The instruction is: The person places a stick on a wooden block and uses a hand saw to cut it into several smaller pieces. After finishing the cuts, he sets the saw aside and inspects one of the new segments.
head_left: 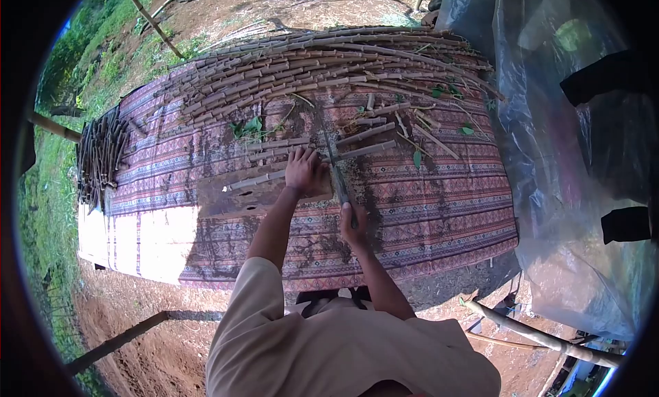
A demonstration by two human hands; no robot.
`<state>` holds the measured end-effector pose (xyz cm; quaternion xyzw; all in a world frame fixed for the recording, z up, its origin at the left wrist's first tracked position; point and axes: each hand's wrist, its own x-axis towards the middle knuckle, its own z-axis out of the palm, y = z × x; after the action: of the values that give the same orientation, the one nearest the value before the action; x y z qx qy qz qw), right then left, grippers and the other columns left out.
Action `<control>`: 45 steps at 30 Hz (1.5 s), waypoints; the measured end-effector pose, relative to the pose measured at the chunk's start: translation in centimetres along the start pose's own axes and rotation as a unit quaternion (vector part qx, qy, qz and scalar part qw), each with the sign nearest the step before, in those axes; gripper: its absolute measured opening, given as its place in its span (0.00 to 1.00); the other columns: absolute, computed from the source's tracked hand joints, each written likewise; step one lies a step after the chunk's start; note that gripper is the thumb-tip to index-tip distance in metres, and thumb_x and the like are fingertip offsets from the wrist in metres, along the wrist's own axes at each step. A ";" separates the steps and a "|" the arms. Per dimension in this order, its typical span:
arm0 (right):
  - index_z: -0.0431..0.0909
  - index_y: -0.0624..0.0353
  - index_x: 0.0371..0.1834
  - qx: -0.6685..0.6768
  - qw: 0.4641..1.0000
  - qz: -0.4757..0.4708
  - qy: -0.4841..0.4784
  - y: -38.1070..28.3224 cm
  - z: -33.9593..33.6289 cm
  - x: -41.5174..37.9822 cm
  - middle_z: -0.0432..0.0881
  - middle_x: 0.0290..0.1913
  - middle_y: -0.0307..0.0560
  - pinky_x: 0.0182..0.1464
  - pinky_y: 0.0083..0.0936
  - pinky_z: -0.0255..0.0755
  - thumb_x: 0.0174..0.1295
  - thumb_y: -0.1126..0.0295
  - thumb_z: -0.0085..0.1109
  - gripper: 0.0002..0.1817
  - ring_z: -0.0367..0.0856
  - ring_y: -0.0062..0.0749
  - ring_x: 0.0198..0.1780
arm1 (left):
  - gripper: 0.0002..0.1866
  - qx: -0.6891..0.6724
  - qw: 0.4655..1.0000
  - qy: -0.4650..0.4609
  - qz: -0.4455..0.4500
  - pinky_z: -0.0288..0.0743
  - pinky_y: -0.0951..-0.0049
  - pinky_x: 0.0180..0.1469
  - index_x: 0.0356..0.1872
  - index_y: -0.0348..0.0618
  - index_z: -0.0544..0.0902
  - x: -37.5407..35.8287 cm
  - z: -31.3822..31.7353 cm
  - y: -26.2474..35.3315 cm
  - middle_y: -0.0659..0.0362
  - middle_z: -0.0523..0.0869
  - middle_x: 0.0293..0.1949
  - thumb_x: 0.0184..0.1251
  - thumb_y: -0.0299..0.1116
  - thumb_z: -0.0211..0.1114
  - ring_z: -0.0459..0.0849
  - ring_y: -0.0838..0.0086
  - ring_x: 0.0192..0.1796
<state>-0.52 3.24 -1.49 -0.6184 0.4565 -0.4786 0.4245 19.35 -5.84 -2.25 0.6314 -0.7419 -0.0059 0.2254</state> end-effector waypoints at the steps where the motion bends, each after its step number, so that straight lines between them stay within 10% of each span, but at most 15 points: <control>1: 0.72 0.63 0.32 0.023 0.999 0.024 -0.007 -0.6 -0.4 -1.3 0.68 0.19 0.41 0.25 0.30 0.60 0.76 0.63 0.44 0.17 0.67 0.25 0.21 | 0.17 0.003 1.000 0.006 0.004 0.66 0.57 0.57 0.38 0.44 0.77 -0.2 0.2 -0.1 0.54 0.78 0.42 0.64 0.48 0.62 0.74 0.57 0.51; 45: 0.70 0.63 0.31 0.026 0.999 0.014 0.024 -2.0 2.2 2.6 0.67 0.17 0.44 0.24 0.35 0.60 0.75 0.61 0.45 0.17 0.68 0.29 0.19 | 0.13 -0.016 0.998 0.042 0.051 0.72 0.57 0.51 0.32 0.44 0.75 -0.5 0.5 0.0 0.55 0.77 0.37 0.55 0.41 0.67 0.75 0.55 0.46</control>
<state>2.26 1.36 0.54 -0.5892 0.4629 -0.4984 0.4362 19.23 -5.56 -2.90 0.5885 -0.7630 0.0201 0.2668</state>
